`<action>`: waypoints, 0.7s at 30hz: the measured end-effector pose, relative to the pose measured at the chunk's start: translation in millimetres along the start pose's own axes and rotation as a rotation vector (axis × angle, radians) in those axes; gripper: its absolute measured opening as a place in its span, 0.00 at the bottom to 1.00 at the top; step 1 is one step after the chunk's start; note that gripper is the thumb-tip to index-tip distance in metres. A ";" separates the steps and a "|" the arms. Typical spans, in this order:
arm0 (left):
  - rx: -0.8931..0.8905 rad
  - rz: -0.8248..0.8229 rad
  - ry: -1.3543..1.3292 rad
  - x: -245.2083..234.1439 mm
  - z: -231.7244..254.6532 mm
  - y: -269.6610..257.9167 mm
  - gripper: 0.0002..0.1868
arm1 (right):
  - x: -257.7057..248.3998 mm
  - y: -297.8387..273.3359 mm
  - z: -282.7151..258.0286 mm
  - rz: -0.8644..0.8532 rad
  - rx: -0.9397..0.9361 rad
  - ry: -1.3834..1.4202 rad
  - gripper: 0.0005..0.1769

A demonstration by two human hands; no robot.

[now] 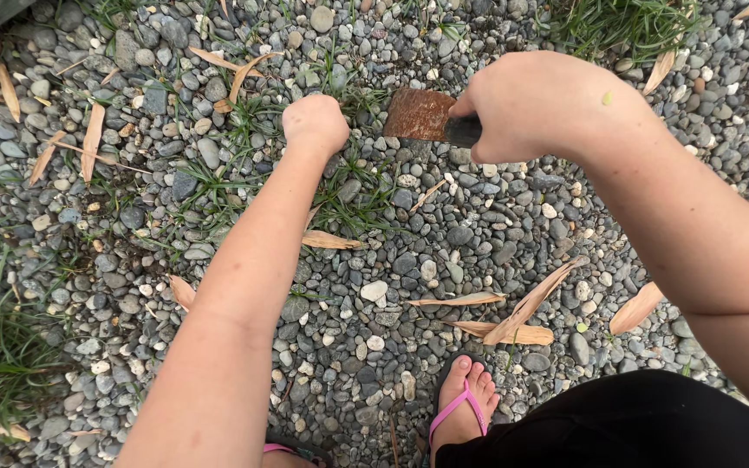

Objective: The person pulls grass and weeds from a gravel area using a trowel and by hand, moving along the edge of a metal structure.

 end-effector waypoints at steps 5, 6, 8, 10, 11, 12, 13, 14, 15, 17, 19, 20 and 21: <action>0.070 0.079 -0.027 -6.7 -2.2 -17.5 0.16 | -2.6 0.7 -5.8 0.008 0.010 0.017 0.27; 0.087 0.118 -0.044 -9.2 -4.3 -20.2 0.15 | -2.7 0.9 -6.6 0.004 0.013 0.011 0.25; 0.047 0.155 -0.089 -11.0 -21.9 -24.0 0.15 | -1.1 0.6 -8.9 0.002 0.019 -0.002 0.25; 0.001 0.189 -0.134 -7.8 -48.3 -36.6 0.15 | 1.6 0.1 -12.1 -0.003 0.019 -0.016 0.24; 0.010 0.209 -0.152 -6.2 -63.2 -47.2 0.15 | 2.6 -0.4 -12.2 -0.010 0.028 -0.024 0.24; 0.020 0.234 -0.168 -7.8 -76.2 -55.0 0.16 | 2.0 -0.1 -11.4 -0.011 0.039 -0.032 0.24; 0.015 0.239 -0.166 -8.4 -87.4 -61.5 0.16 | -1.0 1.1 -10.6 -0.007 0.034 -0.034 0.24; -0.017 0.298 -0.190 -12.3 -99.5 -71.9 0.16 | -3.2 1.8 -10.7 -0.007 0.012 -0.027 0.24; -0.049 0.358 -0.213 -16.8 -108.9 -82.8 0.17 | -3.8 2.0 -11.7 -0.007 -0.011 -0.020 0.25; -0.103 0.363 -0.237 -21.6 -122.9 -98.2 0.18 | -4.4 1.7 -7.9 -0.017 0.001 -0.004 0.25; -0.161 0.359 -0.261 -28.7 -131.3 -110.0 0.19 | -1.0 2.3 -5.9 -0.037 0.008 0.014 0.25; -0.157 0.409 -0.282 -38.0 -131.2 -115.4 0.18 | -0.3 3.5 -3.7 -0.038 0.019 0.009 0.27; -0.152 0.459 -0.303 -47.5 -130.8 -120.8 0.17 | 0.6 4.8 -1.5 -0.039 0.030 0.004 0.28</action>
Point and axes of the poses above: each hand's wrist, its own y-axis towards the middle knuckle, its own x-axis out of the palm, z = x × y, the point moved 9 cm from there along y, towards the middle knuckle, and after that the axes turned 11 degrees about y, right-handed, at the moved point
